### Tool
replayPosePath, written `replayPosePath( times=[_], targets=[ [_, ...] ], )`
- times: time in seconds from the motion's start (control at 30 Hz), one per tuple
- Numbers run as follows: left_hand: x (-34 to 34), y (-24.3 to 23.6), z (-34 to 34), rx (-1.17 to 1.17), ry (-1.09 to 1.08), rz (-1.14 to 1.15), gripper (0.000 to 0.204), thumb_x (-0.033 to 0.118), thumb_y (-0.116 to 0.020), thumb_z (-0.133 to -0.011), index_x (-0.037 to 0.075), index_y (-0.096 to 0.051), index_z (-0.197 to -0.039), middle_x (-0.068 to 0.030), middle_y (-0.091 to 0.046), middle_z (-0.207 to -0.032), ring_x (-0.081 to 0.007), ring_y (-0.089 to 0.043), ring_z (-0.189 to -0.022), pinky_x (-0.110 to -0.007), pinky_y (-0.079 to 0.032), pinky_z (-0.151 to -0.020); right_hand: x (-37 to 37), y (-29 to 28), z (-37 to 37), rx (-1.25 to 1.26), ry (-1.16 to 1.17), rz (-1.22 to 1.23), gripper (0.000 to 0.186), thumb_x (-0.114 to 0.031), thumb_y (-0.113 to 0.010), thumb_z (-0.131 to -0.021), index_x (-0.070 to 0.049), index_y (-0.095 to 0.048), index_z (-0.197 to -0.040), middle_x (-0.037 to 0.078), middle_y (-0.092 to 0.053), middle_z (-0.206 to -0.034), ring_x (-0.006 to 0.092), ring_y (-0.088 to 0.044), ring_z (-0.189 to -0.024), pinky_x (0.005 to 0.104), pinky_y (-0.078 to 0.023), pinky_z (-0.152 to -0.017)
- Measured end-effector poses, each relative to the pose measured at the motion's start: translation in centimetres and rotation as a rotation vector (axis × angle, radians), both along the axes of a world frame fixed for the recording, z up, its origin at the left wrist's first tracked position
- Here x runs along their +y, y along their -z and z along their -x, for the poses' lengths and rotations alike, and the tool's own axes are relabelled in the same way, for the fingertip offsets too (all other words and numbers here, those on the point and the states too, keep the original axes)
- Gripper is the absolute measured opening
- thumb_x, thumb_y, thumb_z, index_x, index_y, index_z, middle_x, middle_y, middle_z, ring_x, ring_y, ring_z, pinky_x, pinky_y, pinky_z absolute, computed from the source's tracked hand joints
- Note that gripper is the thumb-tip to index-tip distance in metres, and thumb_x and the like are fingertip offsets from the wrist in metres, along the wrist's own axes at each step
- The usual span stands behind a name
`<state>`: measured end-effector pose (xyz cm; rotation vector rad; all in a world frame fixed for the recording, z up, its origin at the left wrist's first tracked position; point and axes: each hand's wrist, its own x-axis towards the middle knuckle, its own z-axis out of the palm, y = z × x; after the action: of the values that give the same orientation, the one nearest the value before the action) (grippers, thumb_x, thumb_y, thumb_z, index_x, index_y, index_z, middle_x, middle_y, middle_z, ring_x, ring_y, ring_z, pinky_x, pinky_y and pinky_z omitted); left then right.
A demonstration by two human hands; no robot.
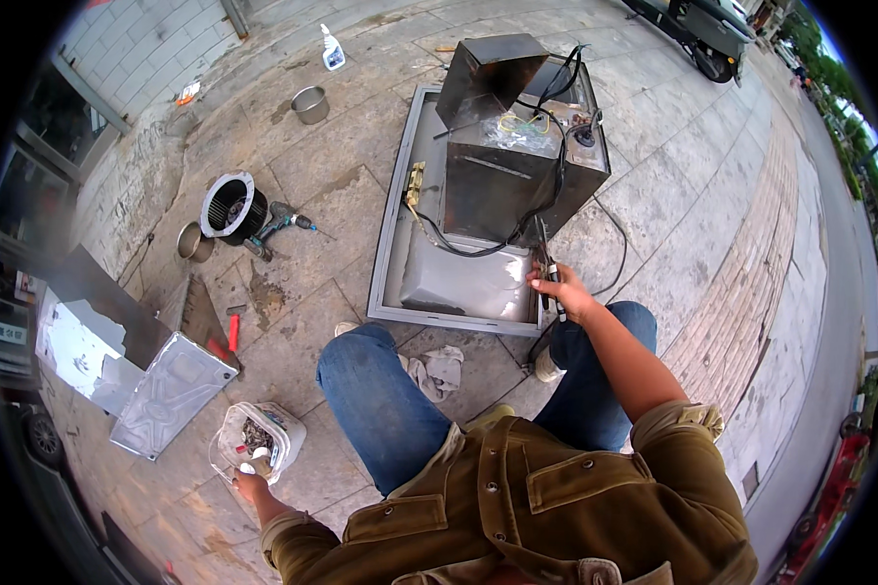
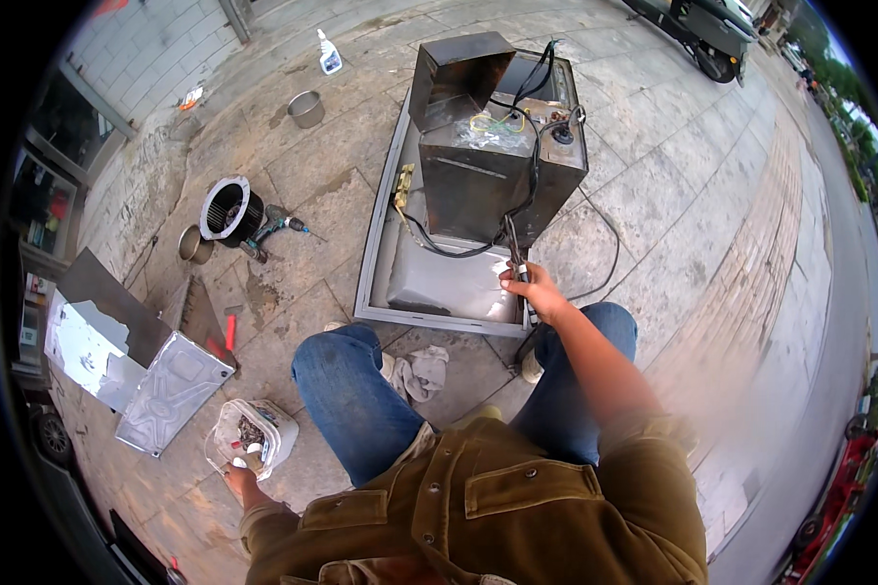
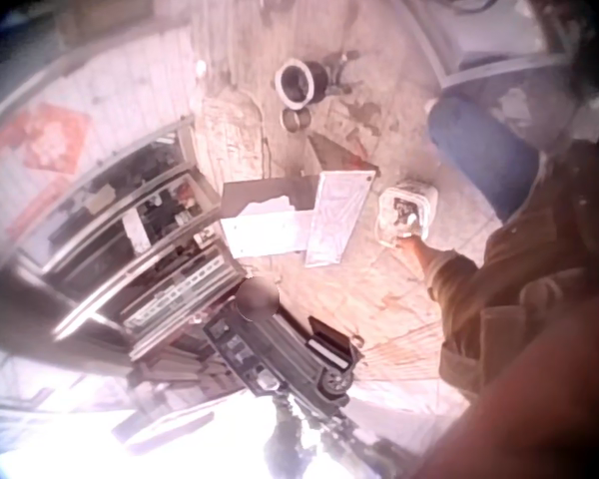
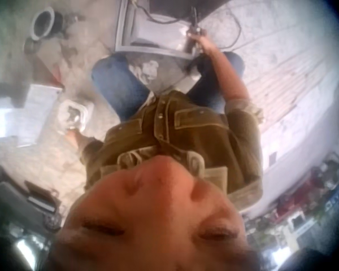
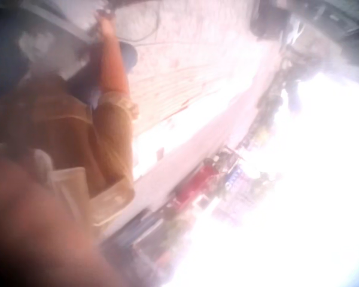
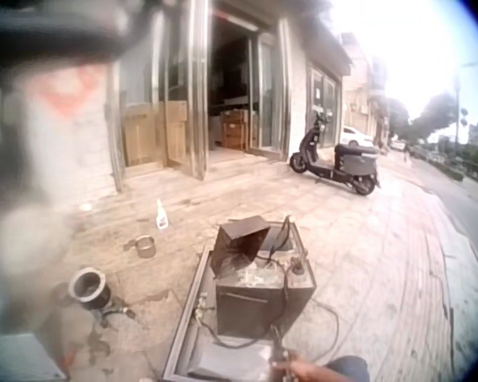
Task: The person squats on a paved outdoor surface and works on the internal wiring of a disassembled metal appliance. They use pliers to strip insulation from wires and twist connections together.
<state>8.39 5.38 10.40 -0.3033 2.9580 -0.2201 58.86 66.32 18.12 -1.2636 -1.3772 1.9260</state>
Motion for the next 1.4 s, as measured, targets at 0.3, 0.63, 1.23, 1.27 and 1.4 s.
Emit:
replayPosePath(
  times=[0.3,0.63,1.23,1.27,1.4],
  targets=[
    [6.6,-2.2,3.4,0.128,0.452,-0.364,0.046,0.010,-0.061,-0.080,0.005,-0.053,-0.126,-0.0215,-0.058,-0.118,-0.0396,-0.056,-0.107,-0.045,-0.046,-0.089,1.1,-2.2,0.5,0.178,0.143,-0.055,0.043,-0.005,-0.066,-0.081,0.003,-0.050,-0.120,0.007,-0.064,-0.099,0.0147,-0.059,-0.092,0.0282,-0.045,-0.084],
    [49.2,-24.6,-15.9,-0.082,1.568,-1.015,0.028,0.001,-0.060,-0.086,0.003,-0.060,-0.114,-0.0107,-0.065,-0.101,-0.0172,-0.063,-0.085,-0.028,-0.049,-0.072,9.3,-7.2,1.4,0.488,0.548,-0.276,0.029,-0.001,-0.062,-0.084,0.002,-0.054,-0.112,0.006,-0.062,-0.087,0.0126,-0.056,-0.072,0.0267,-0.046,-0.069],
    [81.3,-20.4,-32.1,0.315,1.779,-0.406,0.025,0.031,-0.057,-0.088,0.007,-0.065,-0.090,-0.0104,-0.063,-0.084,-0.0309,-0.062,-0.087,-0.043,-0.049,-0.075,11.1,-7.6,-1.3,0.451,0.582,-0.181,0.034,-0.007,-0.070,-0.080,0.001,-0.057,-0.110,0.000,-0.059,-0.086,0.0088,-0.053,-0.079,0.0241,-0.043,-0.074],
    [81.4,-20.6,-31.9,0.305,1.802,-0.436,0.025,0.030,-0.056,-0.088,0.007,-0.066,-0.089,-0.0102,-0.063,-0.083,-0.0306,-0.062,-0.087,-0.043,-0.049,-0.075,11.1,-7.7,-1.3,0.459,0.576,-0.179,0.035,-0.007,-0.070,-0.079,0.001,-0.057,-0.110,0.000,-0.059,-0.086,0.0089,-0.053,-0.079,0.0242,-0.043,-0.074],
    [80.6,-21.2,-31.0,0.279,1.878,-0.463,0.024,0.029,-0.055,-0.088,0.008,-0.066,-0.086,-0.0090,-0.065,-0.085,-0.0295,-0.062,-0.086,-0.044,-0.049,-0.075,11.4,-7.6,-1.8,0.470,0.593,-0.179,0.034,-0.007,-0.070,-0.079,0.001,-0.057,-0.110,0.000,-0.058,-0.086,0.0087,-0.053,-0.080,0.0240,-0.042,-0.075]
  ],
)
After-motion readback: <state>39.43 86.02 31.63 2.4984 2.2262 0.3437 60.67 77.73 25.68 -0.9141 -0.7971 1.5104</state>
